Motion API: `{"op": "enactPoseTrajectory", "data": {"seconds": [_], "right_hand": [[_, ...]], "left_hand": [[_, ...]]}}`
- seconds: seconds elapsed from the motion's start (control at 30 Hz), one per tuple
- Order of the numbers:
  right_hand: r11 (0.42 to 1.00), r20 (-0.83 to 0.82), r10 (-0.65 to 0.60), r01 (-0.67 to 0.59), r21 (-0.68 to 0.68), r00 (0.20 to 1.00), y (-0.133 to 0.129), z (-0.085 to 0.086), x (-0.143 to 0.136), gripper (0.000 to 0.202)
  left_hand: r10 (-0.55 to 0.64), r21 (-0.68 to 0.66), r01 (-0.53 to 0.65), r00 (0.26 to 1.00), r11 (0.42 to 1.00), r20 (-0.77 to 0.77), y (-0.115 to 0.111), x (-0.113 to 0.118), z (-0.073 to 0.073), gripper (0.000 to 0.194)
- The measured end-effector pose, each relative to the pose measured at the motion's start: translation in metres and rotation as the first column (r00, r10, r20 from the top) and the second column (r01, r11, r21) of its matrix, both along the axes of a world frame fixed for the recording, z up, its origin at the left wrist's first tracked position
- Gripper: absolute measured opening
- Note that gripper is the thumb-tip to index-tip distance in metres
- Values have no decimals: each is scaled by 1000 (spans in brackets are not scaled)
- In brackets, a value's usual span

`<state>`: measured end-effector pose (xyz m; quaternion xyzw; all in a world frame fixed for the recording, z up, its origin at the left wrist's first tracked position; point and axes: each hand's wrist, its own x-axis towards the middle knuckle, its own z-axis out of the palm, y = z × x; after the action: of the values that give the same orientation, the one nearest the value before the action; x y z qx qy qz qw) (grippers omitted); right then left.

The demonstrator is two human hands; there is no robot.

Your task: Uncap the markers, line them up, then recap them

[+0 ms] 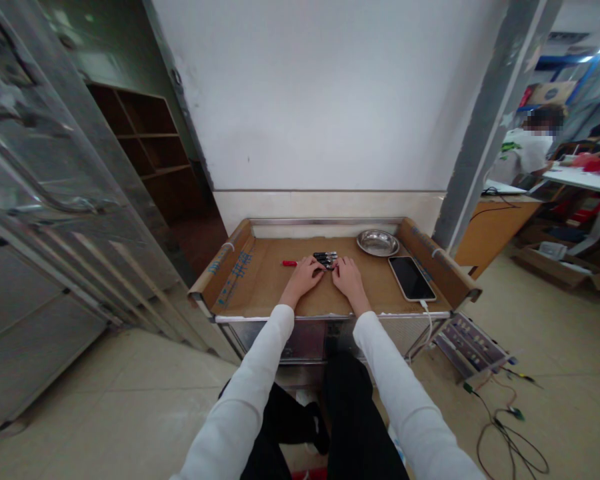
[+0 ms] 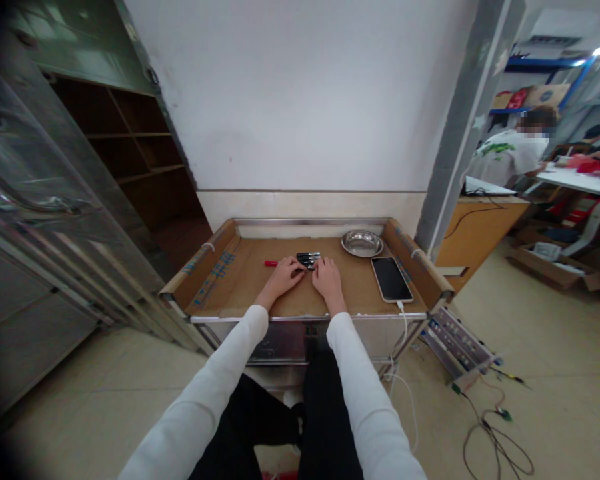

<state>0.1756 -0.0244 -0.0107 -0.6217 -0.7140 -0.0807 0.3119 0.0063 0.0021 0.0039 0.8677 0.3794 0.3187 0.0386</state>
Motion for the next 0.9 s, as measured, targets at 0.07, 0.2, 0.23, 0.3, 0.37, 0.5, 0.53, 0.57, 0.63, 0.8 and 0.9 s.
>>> {"op": "enactPoseTrajectory", "data": {"seconds": [0.07, 0.2, 0.23, 0.3, 0.37, 0.5, 0.53, 0.57, 0.63, 0.8, 0.9], "right_hand": [[1000, 11, 1, -1, -2, 1000, 0, 0, 0, 15], [1000, 42, -3, 4, -20, 999, -1, -1, 0, 15], [1000, 48, -6, 7, -24, 999, -1, -1, 0, 15], [999, 53, -8, 10, -36, 999, -1, -1, 0, 15], [999, 50, -2, 4, -54, 999, 0, -1, 0, 15], [995, 10, 75, -74, -65, 997, 2, -1, 1, 15], [993, -5, 103, -103, -60, 995, 3, -2, 1, 15], [990, -21, 128, -129, -54, 992, 3, -2, 2, 16], [986, -53, 163, -165, -39, 985, 4, -3, 2, 16], [964, -160, 263, -267, -5, 952, 5, -3, 3, 16], [945, -234, 321, -327, 12, 918, 5, -2, 4, 16]], "left_hand": [[8, -11, -8, 1000, 1000, -2, 1, 0, -1, 12], [60, -36, -59, 998, 998, 16, 2, -1, -2, 9], [85, -39, -84, 996, 996, 14, 2, -1, -2, 9], [121, -36, -120, 993, 992, 3, 3, -2, -2, 10], [116, -32, -117, 993, 993, -12, 3, -2, -2, 10], [94, -33, -95, 995, 995, -13, 2, -3, -1, 11], [92, -35, -93, 996, 995, -12, 2, -3, -1, 11], [91, -36, -91, 996, 995, -12, 1, -3, 0, 12], [89, -38, -90, 996, 995, -16, 1, -3, 0, 12], [86, -38, -87, 996, 996, -4, 1, -3, 0, 10], [70, -47, -69, 998, 996, 9, 2, -3, -1, 9]]}}
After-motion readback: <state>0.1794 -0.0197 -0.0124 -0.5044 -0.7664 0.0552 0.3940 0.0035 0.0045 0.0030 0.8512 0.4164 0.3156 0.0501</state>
